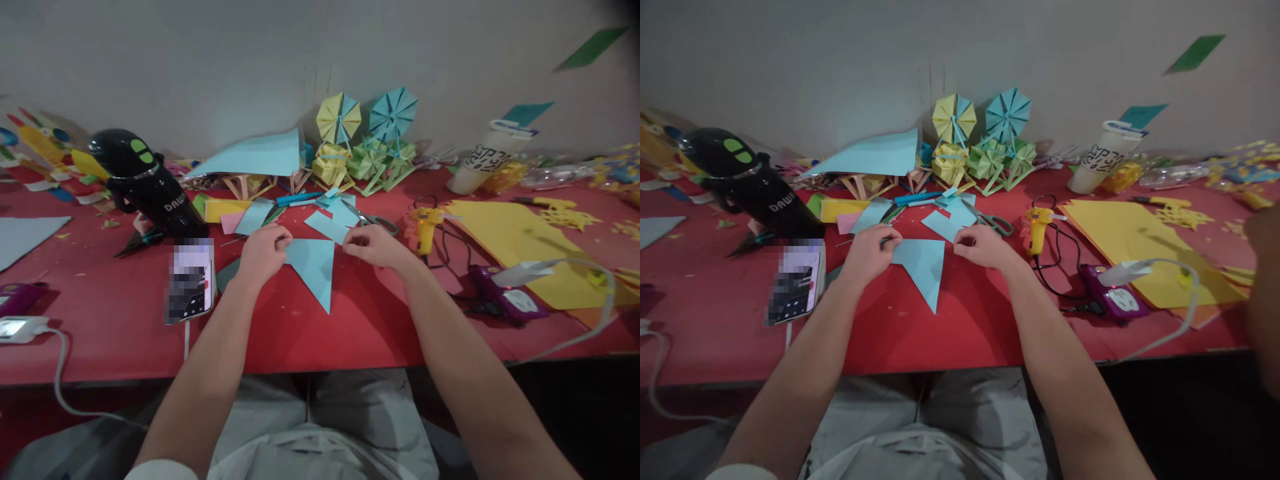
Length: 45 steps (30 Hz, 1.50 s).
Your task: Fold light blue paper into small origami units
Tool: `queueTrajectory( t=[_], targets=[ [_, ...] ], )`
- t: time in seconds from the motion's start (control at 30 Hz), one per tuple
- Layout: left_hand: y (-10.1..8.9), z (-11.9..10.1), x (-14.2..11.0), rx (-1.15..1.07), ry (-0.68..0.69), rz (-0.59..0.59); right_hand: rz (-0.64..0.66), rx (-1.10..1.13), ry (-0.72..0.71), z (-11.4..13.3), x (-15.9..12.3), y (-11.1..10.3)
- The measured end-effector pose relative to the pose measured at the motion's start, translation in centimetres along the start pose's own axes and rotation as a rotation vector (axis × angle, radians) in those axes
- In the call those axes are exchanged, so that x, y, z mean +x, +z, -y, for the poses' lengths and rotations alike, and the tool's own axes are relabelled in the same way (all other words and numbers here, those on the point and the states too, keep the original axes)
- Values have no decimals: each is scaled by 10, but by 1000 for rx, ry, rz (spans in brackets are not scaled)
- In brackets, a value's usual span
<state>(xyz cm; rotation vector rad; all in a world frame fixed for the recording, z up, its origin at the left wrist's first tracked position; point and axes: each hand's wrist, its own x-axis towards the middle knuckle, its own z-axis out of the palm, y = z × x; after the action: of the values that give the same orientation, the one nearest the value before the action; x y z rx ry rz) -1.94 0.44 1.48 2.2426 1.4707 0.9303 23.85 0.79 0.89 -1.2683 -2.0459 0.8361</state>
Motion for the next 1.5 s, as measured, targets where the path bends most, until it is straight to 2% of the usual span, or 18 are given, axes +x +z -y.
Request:
queueTrajectory(
  t=[0.1,0.2,0.33,0.53,0.63,0.83,1.17,1.5],
  targets=[
    [1,-1,1,-44,3,-3,-126,99,-45,7,2,8],
    [4,-3,0,-85,10,18,-82,119,-97,15,3,19],
    [6,-8,-1,-53,33,41,-89,61,-147,19,3,32],
    [9,-16,-2,-83,93,59,-121,-7,-217,22,2,40],
    [11,-16,-1,-147,113,22,-146,-17,-284,23,2,40],
    [6,-12,0,-152,39,-67,-244,-69,-354,20,3,35],
    [-1,-1,3,-47,-38,-111,-298,-120,-311,22,-3,16],
    [2,5,4,-51,-144,-129,-330,-89,-321,19,-3,14]
  ],
)
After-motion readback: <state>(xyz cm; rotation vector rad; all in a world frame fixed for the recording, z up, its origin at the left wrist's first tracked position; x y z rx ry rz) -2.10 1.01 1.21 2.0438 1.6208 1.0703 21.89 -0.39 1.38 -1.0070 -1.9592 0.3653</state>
